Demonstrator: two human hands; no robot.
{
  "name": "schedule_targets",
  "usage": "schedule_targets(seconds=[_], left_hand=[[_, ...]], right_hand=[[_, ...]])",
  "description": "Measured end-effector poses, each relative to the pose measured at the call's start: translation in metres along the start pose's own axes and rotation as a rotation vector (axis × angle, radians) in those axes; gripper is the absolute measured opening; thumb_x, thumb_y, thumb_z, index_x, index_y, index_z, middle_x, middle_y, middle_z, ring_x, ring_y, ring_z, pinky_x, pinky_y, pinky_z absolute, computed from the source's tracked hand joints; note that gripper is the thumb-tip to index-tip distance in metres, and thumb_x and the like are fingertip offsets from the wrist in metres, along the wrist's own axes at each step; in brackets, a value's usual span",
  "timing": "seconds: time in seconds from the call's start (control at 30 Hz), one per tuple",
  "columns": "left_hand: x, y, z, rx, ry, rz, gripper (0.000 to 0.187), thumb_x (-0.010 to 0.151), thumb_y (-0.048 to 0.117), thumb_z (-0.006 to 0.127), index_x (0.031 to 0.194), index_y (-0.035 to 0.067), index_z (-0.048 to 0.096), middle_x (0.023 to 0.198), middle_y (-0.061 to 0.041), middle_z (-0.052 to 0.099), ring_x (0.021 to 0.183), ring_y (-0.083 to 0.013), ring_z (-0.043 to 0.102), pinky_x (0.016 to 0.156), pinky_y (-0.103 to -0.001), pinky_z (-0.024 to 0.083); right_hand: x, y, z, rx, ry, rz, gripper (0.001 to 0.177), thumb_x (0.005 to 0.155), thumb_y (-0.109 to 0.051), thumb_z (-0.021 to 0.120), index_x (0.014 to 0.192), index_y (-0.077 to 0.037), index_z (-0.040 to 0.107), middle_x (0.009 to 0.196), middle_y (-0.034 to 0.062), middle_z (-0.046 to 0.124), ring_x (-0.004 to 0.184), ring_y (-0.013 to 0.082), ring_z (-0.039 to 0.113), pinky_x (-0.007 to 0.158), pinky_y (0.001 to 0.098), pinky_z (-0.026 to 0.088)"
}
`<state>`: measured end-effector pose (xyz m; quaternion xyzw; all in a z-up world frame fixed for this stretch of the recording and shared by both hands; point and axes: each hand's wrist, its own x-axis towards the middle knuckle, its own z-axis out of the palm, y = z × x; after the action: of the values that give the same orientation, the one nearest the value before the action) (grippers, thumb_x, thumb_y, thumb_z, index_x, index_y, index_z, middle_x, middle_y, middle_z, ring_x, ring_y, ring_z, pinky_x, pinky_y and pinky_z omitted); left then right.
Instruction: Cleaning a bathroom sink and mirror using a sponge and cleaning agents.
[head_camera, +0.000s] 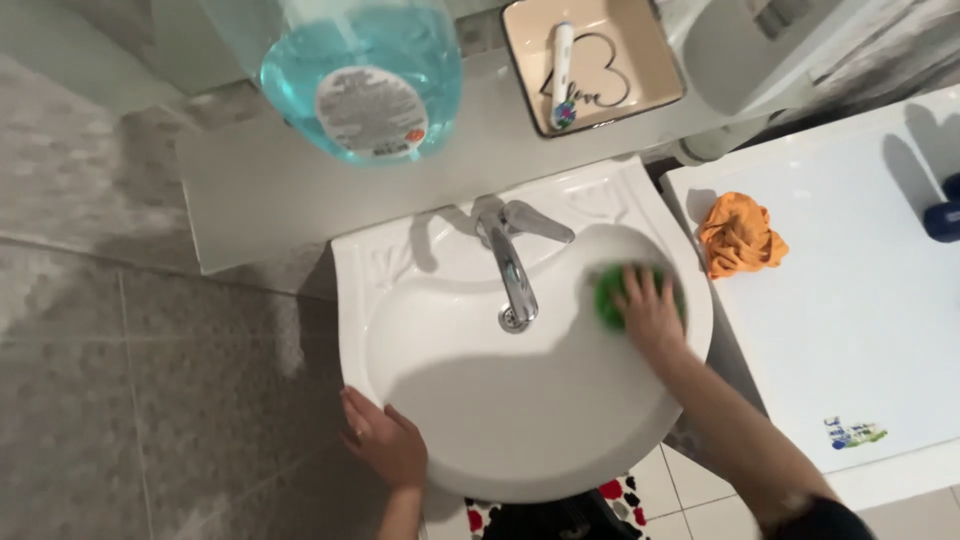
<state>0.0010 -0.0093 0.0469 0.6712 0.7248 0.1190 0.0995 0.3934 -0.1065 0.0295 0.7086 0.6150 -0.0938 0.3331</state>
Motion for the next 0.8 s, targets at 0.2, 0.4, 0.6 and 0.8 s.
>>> schedule_targets(seconds=[0.2,0.4,0.6,0.8], left_hand=[[-0.006,-0.010,0.016,-0.006,0.064,0.071,0.067,0.099,0.020,0.049,0.159,-0.004,0.030,0.163,-0.022,0.034,0.150,-0.0370,0.034,0.114,-0.065,0.025],[-0.008,-0.011,0.011,0.037,0.127,0.133,0.067,0.103,0.022,0.044,0.161,-0.007,0.028,0.163,-0.026,0.035,0.149,-0.0387,0.036,0.118,-0.067,0.023],[-0.010,-0.019,0.024,-0.075,0.199,0.203,0.064,0.109,0.026,0.040,0.163,-0.004,0.025,0.166,-0.023,0.034,0.152,-0.0376,0.035,0.123,-0.066,0.021],[-0.016,-0.009,0.007,-0.143,0.139,0.100,0.065,0.107,0.028,0.039,0.163,-0.002,0.025,0.165,-0.024,0.033,0.150,-0.0382,0.034,0.119,-0.066,0.019]], right_hand=[[0.034,-0.202,0.113,0.567,0.427,0.264,0.075,0.089,-0.028,0.062,0.150,0.004,0.033,0.153,0.0267,0.034,0.141,0.0477,0.034,0.109,0.0711,0.026],[-0.021,-0.103,0.095,0.769,0.143,-0.332,0.038,0.097,-0.031,0.060,0.133,-0.025,0.068,0.155,0.0039,0.051,0.149,0.0327,0.041,0.112,0.0746,0.026],[-0.012,-0.023,0.050,-0.109,0.315,0.247,0.045,0.093,-0.031,0.069,0.137,-0.033,0.061,0.156,0.0072,0.045,0.140,0.0306,0.044,0.108,0.0536,0.037],[-0.082,-0.213,-0.052,0.963,-0.140,-0.140,0.068,0.086,-0.028,0.072,0.149,-0.024,0.046,0.142,0.0199,0.042,0.129,0.0389,0.044,0.109,0.0576,0.036]])
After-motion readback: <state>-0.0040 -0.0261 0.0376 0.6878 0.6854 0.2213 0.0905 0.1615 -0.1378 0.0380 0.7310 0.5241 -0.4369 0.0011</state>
